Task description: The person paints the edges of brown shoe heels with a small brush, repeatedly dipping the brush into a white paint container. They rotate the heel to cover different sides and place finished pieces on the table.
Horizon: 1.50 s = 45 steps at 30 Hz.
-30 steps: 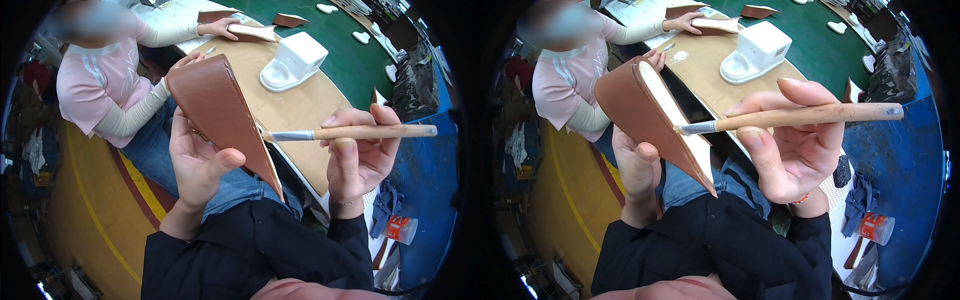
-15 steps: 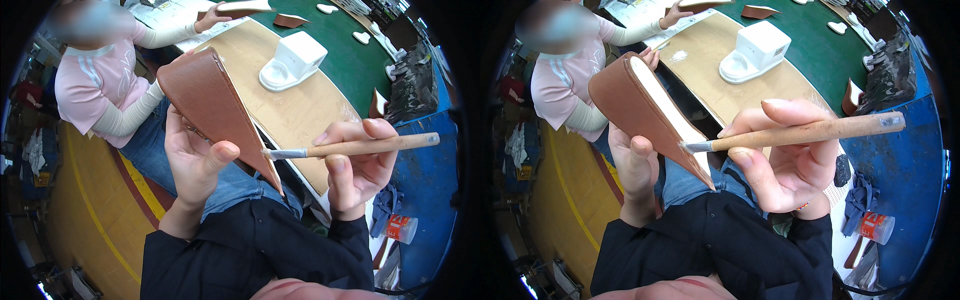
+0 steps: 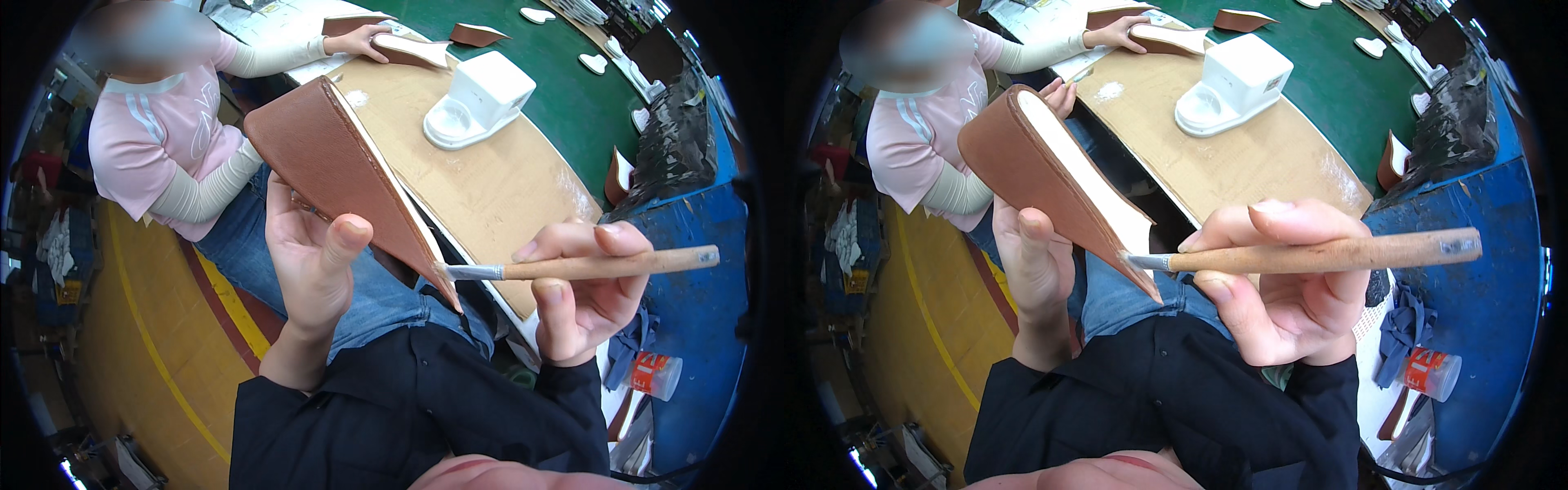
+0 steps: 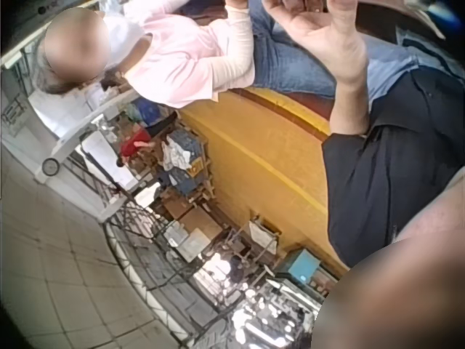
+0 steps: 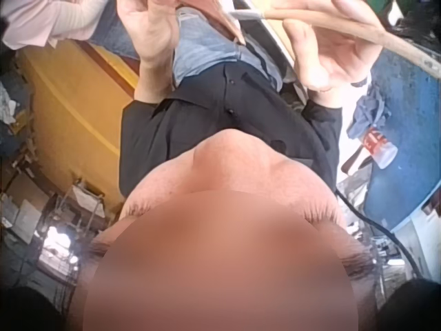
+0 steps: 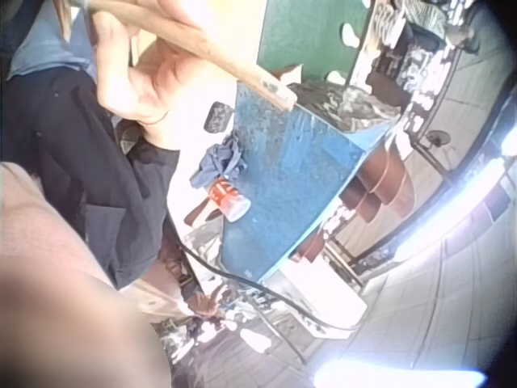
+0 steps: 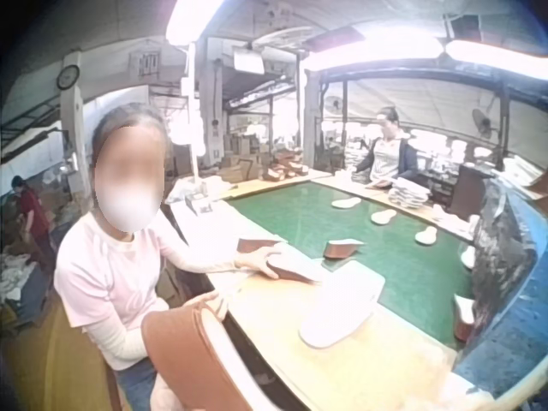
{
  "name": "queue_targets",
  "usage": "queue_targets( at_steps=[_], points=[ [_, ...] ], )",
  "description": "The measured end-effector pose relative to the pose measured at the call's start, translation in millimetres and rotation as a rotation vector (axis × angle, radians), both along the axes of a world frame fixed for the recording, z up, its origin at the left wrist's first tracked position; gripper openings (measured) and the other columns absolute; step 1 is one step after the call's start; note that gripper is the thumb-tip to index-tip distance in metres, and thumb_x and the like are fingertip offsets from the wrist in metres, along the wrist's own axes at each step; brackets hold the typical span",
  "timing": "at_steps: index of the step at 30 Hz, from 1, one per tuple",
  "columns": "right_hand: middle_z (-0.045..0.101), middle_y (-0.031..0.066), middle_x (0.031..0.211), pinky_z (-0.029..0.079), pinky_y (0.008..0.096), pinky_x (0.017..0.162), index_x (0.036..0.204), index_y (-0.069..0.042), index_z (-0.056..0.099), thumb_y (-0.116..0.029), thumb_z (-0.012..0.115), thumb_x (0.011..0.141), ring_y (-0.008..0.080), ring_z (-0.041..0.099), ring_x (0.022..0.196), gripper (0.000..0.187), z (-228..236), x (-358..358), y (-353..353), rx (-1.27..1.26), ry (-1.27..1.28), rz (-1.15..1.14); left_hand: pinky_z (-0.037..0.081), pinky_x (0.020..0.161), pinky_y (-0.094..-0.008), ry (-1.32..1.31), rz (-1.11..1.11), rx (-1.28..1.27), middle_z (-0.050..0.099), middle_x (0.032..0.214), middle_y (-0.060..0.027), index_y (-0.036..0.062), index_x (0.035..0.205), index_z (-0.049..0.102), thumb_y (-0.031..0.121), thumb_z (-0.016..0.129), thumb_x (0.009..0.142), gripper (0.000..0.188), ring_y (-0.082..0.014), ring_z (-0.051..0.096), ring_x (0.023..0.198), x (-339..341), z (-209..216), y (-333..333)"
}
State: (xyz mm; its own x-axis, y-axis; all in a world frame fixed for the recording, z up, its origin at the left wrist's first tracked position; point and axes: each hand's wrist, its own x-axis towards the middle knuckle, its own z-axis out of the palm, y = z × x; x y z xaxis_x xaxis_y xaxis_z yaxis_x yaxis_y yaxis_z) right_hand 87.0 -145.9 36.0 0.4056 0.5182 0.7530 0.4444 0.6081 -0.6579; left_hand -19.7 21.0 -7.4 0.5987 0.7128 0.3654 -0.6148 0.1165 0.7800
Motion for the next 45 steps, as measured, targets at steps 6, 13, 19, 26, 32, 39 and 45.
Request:
queue_targets(
  at_steps=[6, 13, 19, 26, 32, 39, 45],
  points=[
    [0.057, 0.0239, 0.074, 0.045, 0.0249, 0.053, 0.117, 0.003, 0.035, 0.013, 0.060, 0.072, 0.0198, 0.058, 0.058, 0.052, -1, 4, 0, 0.039, -0.067, 0.026, 0.036, 0.093, -0.0282, 0.006, 0.014, -0.018, 0.045, 0.111, -0.0105, -0.0040, 0.127, 0.026, 0.031, 0.078, 0.069, 0.085, -0.0150, 0.046, 0.104, 1, -2, 2],
    [0.057, 0.0271, 0.075, 0.045, 0.0237, 0.051, 0.114, 0.004, 0.037, 0.011, 0.061, 0.072, 0.0192, 0.057, 0.056, 0.049, -6, 2, 0, 0.101, -0.139, -0.010, 0.027, 0.105, -0.0355, 0.209, 0.056, 0.171, 0.034, 0.135, -0.0201, -0.0041, 0.135, 0.021, 0.057, 0.052, 0.081, 0.088, -0.0232, 0.033, 0.128, -1, -3, 0],
    [0.058, 0.0297, 0.079, 0.045, 0.0230, 0.050, 0.113, 0.003, 0.039, 0.009, 0.062, 0.072, 0.0182, 0.055, 0.055, 0.047, -9, -1, -5, 0.105, -0.182, -0.061, 0.034, 0.102, -0.0337, 0.160, -0.016, 0.034, 0.032, 0.138, -0.0143, 0.0012, 0.137, 0.020, 0.050, 0.049, 0.086, 0.076, -0.0181, 0.036, 0.125, 0, -2, -3],
    [0.057, 0.0314, 0.087, 0.046, 0.0260, 0.049, 0.111, -0.001, 0.041, 0.011, 0.063, 0.070, 0.0206, 0.055, 0.056, 0.049, -7, 3, -10, 0.080, -0.256, 0.024, 0.030, 0.105, -0.0339, 0.131, -0.076, -0.034, 0.027, 0.141, -0.0122, 0.0023, 0.138, 0.016, 0.048, 0.044, 0.089, 0.073, -0.0171, 0.031, 0.129, 5, -1, -5],
    [0.059, 0.0244, 0.080, 0.041, 0.0252, 0.044, 0.117, -0.009, 0.035, 0.005, 0.059, 0.075, 0.0163, 0.049, 0.053, 0.051, -4, 17, -16, -0.017, -0.475, 0.091, 0.029, 0.105, -0.0341, 0.127, -0.121, -0.043, 0.024, 0.144, -0.0106, 0.0027, 0.139, 0.015, 0.049, 0.043, 0.089, 0.073, -0.0168, 0.029, 0.130, 8, -3, -1],
    [0.062, 0.0202, 0.082, 0.048, 0.0309, 0.060, 0.116, 0.001, 0.042, 0.006, 0.064, 0.072, 0.0234, 0.062, 0.072, 0.049, -9, 14, -22, -0.146, -0.053, 0.155, 0.047, 0.087, -0.0384, -0.012, -0.121, -0.295, 0.046, 0.117, -0.0105, 0.0043, 0.127, 0.028, 0.030, 0.059, 0.087, 0.057, -0.0196, 0.052, 0.106, 12, -6, 0],
    [0.058, 0.0148, 0.082, 0.044, 0.0176, 0.052, 0.123, 0.005, 0.036, -0.015, 0.058, 0.081, 0.0134, 0.056, 0.066, 0.051, 5, 62, -56, -0.022, 0.472, 0.034, 0.046, 0.088, -0.0397, 0.057, -0.158, -0.221, 0.046, 0.116, -0.0104, 0.0042, 0.126, 0.027, 0.016, 0.058, 0.086, 0.052, -0.0190, 0.052, 0.105, 27, 2, 0]
  ],
)
